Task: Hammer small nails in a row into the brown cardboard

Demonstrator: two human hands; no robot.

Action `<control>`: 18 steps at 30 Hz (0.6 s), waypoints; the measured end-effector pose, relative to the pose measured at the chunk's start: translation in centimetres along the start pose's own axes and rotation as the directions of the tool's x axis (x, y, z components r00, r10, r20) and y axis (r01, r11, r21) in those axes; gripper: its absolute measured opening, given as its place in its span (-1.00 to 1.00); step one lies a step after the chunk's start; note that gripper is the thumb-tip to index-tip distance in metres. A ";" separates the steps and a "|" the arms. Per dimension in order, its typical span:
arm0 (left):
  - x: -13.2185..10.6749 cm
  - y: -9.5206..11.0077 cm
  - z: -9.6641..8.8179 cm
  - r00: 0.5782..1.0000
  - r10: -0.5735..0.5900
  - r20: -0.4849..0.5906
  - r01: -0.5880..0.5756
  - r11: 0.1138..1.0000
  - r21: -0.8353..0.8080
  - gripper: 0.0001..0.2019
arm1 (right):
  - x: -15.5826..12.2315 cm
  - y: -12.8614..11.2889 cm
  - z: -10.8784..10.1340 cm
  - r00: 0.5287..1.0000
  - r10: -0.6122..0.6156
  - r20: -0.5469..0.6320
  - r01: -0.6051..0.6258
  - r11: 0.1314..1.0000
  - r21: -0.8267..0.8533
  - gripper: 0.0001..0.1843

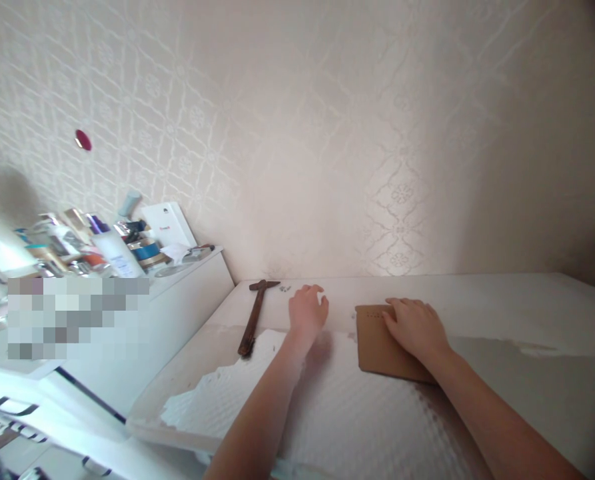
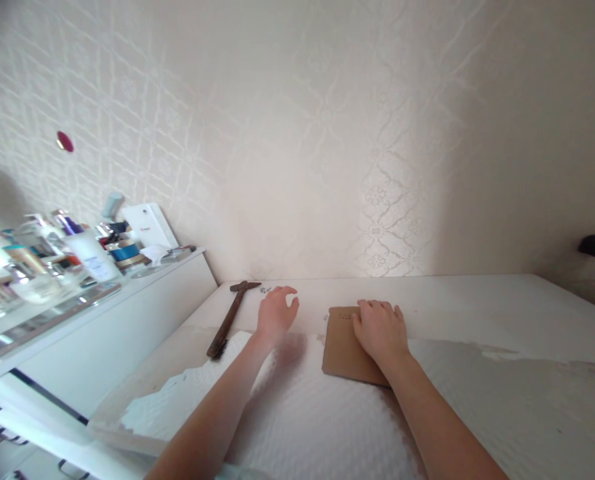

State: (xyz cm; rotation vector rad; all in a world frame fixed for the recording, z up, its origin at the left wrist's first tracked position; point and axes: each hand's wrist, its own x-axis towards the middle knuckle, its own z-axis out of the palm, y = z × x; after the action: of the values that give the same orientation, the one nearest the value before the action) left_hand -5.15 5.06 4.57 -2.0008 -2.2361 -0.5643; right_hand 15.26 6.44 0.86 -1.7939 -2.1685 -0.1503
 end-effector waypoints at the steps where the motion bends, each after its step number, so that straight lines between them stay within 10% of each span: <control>1: 0.1 -1.0 -0.6 0.999 -0.048 -0.005 0.048 0.997 0.067 -0.70 | 0.0 0.0 0.0 1.000 0.001 0.000 -0.001 1.000 0.003 -0.63; 10: -2.9 -11.1 -2.7 0.906 -0.424 0.021 0.374 0.821 0.432 -0.62 | 0.0 0.4 0.5 0.999 -0.010 -0.036 0.011 0.999 0.031 -0.61; 18: -4.1 -11.7 -3.6 0.901 -0.429 0.061 0.389 0.864 0.320 -0.62 | -2.4 -0.7 -1.5 0.994 -0.067 -0.082 0.075 0.992 0.097 -0.61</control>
State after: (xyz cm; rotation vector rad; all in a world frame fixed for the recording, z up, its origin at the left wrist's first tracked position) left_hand -16.61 -0.86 4.17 -1.4587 -2.6555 -0.1011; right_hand 15.22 3.67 1.58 -1.6299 -2.1464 -0.1245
